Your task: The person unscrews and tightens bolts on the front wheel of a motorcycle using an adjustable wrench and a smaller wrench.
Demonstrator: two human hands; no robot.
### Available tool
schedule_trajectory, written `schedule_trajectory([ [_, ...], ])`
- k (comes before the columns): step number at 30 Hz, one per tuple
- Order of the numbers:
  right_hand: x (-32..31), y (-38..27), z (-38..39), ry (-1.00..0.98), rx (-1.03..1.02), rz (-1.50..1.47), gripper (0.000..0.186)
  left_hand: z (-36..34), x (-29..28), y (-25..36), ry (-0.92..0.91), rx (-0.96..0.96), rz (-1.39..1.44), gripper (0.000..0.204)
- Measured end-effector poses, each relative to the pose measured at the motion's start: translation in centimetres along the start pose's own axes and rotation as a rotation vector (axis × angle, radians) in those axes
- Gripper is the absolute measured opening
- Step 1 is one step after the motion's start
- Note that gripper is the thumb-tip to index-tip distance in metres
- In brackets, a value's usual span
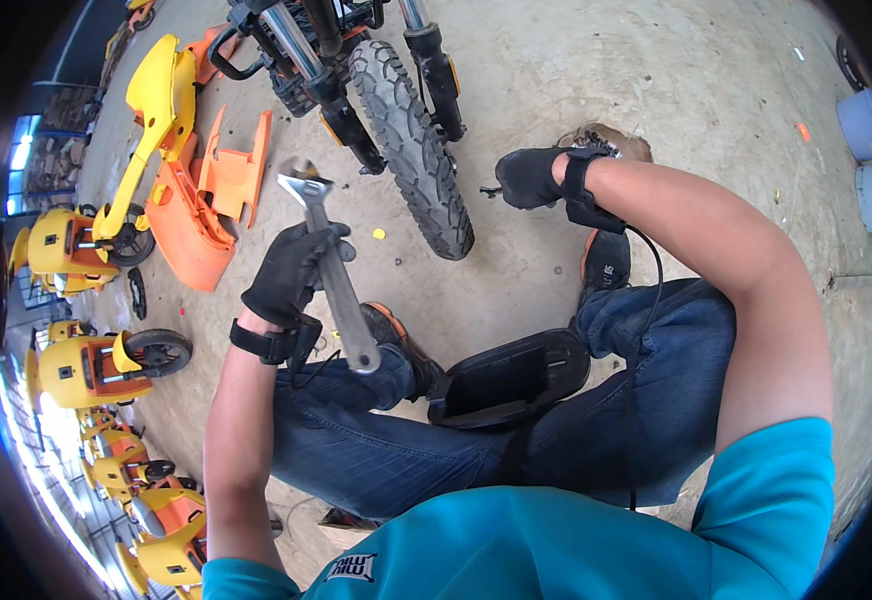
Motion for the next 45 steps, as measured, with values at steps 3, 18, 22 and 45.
schedule_trajectory([
  [3, -0.4, -0.3, 0.2, -0.026, 0.130, -0.115, 0.019, 0.4, 0.3, -0.1, -0.026, -0.015, -0.085, 0.030],
  [18, 1.1, 0.0, 0.1, -0.029, -0.127, 0.040, 0.016, -1.7, -0.5, -0.7, -0.086, -0.096, -0.108, 0.033],
  [22, 1.4, 0.0, 0.1, -0.038, -0.106, 0.040, 0.015, -2.3, -0.8, -0.4, -0.126, -0.027, -0.156, 0.031],
  [45, 0.6, 0.0, 0.4, -0.012, 0.222, -0.278, 0.024, -4.0, -1.2, 2.0, -0.092, -0.083, -0.244, 0.032],
])
Point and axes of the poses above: each hand's wrist, its own z-axis away from the middle knuckle, its own x-axis out of the palm, y = z × x, the point moved 4 cm from there along -z, towards the middle knuckle, and after that the axes turned 12 degrees about y, right-handed, at the moved point
